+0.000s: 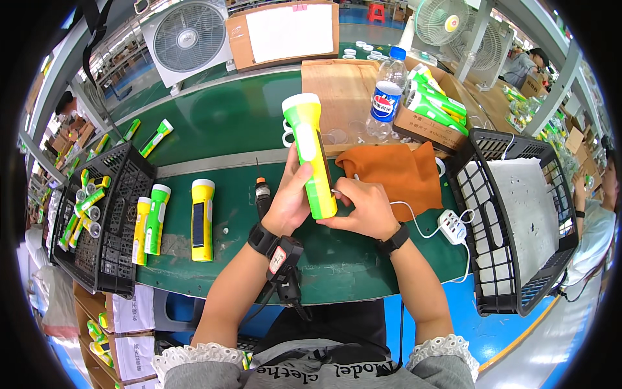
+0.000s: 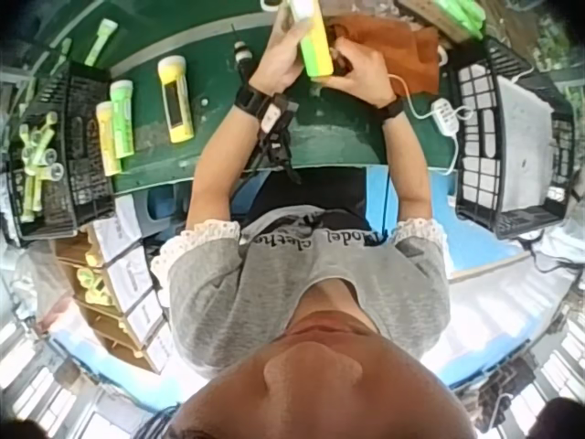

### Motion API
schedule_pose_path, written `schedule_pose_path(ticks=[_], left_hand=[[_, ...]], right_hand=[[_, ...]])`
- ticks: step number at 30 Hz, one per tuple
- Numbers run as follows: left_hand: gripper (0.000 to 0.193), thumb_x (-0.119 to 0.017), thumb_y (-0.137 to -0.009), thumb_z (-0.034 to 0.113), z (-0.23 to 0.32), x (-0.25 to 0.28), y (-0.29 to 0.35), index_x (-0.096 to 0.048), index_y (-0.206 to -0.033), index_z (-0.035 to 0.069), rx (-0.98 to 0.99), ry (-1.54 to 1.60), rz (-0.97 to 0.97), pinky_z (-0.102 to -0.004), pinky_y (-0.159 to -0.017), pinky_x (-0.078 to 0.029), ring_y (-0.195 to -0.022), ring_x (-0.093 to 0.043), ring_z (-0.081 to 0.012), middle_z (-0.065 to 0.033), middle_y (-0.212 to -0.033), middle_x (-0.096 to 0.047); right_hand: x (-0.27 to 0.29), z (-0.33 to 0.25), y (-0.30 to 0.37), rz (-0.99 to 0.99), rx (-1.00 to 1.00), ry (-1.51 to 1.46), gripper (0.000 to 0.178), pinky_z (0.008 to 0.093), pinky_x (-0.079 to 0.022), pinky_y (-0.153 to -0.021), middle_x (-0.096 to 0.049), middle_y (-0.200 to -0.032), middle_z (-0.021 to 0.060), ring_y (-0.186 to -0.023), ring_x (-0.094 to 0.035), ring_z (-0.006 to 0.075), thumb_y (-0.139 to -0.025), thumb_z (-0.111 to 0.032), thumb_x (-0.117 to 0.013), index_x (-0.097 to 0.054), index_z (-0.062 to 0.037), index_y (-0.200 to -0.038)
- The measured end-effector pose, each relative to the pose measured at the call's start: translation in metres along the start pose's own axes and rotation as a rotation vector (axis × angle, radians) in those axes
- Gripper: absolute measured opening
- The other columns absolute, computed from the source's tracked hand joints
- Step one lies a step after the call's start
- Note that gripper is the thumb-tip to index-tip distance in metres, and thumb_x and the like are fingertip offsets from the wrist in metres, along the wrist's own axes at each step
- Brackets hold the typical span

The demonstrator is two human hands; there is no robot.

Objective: Assembling and testing solar-powered flashlights at a factory workstation, including component attachment and quality checks.

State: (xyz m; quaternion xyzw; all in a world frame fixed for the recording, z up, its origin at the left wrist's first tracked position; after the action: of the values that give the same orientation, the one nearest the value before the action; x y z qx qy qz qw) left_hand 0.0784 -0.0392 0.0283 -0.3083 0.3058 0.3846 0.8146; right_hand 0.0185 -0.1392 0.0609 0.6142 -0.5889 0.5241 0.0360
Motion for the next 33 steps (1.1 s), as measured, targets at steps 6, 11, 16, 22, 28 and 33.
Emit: schedule_pose_path(ticks=[6,11,16,22,28,33], left_hand=[[0.062,-0.062,-0.074,0.002,-0.001,-0.007,-0.002,-0.031,-0.126,0.01,-0.027,-0.091,-0.055,-0.0351,-0.082,-0.048,-0.095,-0.053,-0.0179,-0.0056,-0.103,-0.049],[0.051,-0.066,-0.067,-0.007,-0.003,-0.02,0.002,-0.049,-0.114,0.003,-0.112,-0.35,-0.229,-0.0285,-0.089,-0.043,-0.105,-0.051,-0.0172,-0.0075,-0.111,-0.051],[0.06,-0.069,-0.064,-0.007,0.008,-0.021,0.008,-0.045,-0.117,0.009,-0.223,-0.479,-0.321,-0.0371,-0.099,-0.033,-0.118,-0.039,-0.0207,-0.0085,-0.123,-0.043],[0.032,-0.053,-0.071,0.0,-0.004,-0.016,-0.006,-0.043,-0.1,0.011,-0.077,-0.097,-0.128,-0.0292,-0.078,-0.04,-0.084,-0.047,-0.0117,0.0,-0.089,-0.046],[0.014,-0.054,-0.086,0.015,0.007,-0.055,-0.026,-0.05,-0.096,0.007,0.228,-0.737,-0.391,-0.0237,-0.067,-0.044,-0.076,-0.052,-0.009,-0.0005,-0.084,-0.052],[0.018,-0.054,-0.083,0.015,0.103,0.018,-0.091,-0.057,-0.096,0.003,0.069,-1.485,-0.312,-0.0293,-0.073,-0.047,-0.081,-0.06,-0.0158,-0.0087,-0.086,-0.063]], right_hand=[[0.012,0.0,-0.002,0.128,0.075,-0.048,0.044,0.0295,-0.038,-0.052,-0.049,-0.07,0.0075,-0.059,-0.046,0.0235,-0.056,-0.022,-0.078,-0.039,-0.005,-0.066],[0.011,0.018,0.0,0.254,-0.034,-0.118,0.04,0.0316,-0.044,-0.067,-0.056,-0.106,0.0157,-0.082,-0.052,0.0311,-0.059,0.003,-0.069,-0.032,-0.0032,-0.072],[0.016,0.003,0.004,0.386,0.086,0.021,0.032,0.034,-0.046,-0.075,-0.058,-0.105,0.0151,-0.092,-0.056,0.0302,-0.058,0.009,-0.064,-0.042,-0.0033,-0.077],[0.043,0.029,0.032,0.743,-0.102,-0.151,0.047,0.0295,-0.042,-0.087,-0.056,-0.107,0.0091,-0.098,-0.053,0.0164,-0.065,0.004,-0.065,-0.051,0.0027,-0.11],[0.196,0.003,0.05,0.863,-0.443,0.298,0.033,0.0328,-0.047,-0.07,-0.061,-0.089,0.0116,-0.081,-0.059,0.0209,-0.073,-0.005,-0.068,-0.05,0.0011,-0.1],[0.292,0.068,0.116,0.193,-0.93,1.014,0.032,0.0414,-0.043,-0.058,-0.059,-0.073,0.0161,-0.069,-0.057,0.0342,-0.064,-0.031,-0.068,-0.055,-0.0027,-0.074]])
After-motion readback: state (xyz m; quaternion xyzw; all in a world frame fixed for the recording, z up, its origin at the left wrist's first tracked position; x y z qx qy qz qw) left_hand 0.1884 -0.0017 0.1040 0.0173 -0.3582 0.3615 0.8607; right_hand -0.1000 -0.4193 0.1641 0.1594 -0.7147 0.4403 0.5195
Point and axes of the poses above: each hand's wrist, its own y-axis away from the middle knuckle, its own x-axis out of the back of the hand, z = x × y, the point moved 6 cm from there along -y, towards the middle knuckle
